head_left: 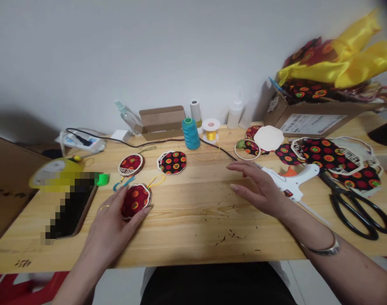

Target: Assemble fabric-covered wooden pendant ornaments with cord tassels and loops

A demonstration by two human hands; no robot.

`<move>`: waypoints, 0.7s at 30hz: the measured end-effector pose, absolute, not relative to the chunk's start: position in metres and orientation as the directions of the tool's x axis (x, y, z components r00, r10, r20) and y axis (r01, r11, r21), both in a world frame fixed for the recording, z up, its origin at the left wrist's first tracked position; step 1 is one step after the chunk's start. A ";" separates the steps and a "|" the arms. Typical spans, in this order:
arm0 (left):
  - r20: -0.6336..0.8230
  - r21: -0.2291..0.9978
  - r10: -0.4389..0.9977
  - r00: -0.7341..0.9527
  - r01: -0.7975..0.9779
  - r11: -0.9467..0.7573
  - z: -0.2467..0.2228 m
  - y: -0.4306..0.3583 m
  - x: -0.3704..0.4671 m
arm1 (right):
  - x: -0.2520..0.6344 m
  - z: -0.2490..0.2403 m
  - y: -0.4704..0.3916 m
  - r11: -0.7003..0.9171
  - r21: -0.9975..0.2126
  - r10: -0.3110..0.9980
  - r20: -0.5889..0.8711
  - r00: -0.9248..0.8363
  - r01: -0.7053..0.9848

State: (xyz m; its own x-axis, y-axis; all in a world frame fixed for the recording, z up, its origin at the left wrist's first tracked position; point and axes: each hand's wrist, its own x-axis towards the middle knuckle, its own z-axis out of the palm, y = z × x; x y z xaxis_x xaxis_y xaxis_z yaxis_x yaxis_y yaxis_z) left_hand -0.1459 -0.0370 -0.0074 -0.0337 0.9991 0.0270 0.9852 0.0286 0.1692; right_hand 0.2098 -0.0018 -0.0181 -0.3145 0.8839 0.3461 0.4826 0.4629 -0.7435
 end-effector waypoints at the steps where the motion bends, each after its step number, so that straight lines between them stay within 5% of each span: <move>1: 0.022 0.178 0.999 -0.034 0.984 0.030 -0.009 -0.038 -0.146 | 0.210 -0.018 -0.002 0.462 -0.743 0.884 0.344 -0.317 0.483; 14: 0.052 0.168 0.996 -0.070 0.984 0.060 -0.019 -0.036 -0.149 | 0.208 -0.019 -0.003 0.465 -0.715 0.882 0.323 -0.344 0.522; 21: 0.078 0.162 0.994 -0.080 0.985 0.067 -0.018 -0.035 -0.147 | 0.164 0.013 -0.021 0.619 -0.523 0.726 0.096 -0.681 0.586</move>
State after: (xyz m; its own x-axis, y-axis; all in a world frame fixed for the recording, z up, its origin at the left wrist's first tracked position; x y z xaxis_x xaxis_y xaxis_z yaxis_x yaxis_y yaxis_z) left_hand -0.1474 -0.0349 -0.0181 -0.0802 0.9937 0.0781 0.9846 0.0667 0.1616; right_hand 0.1643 -0.0207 0.0133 -0.6813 0.7257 0.0964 0.5859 0.6194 -0.5225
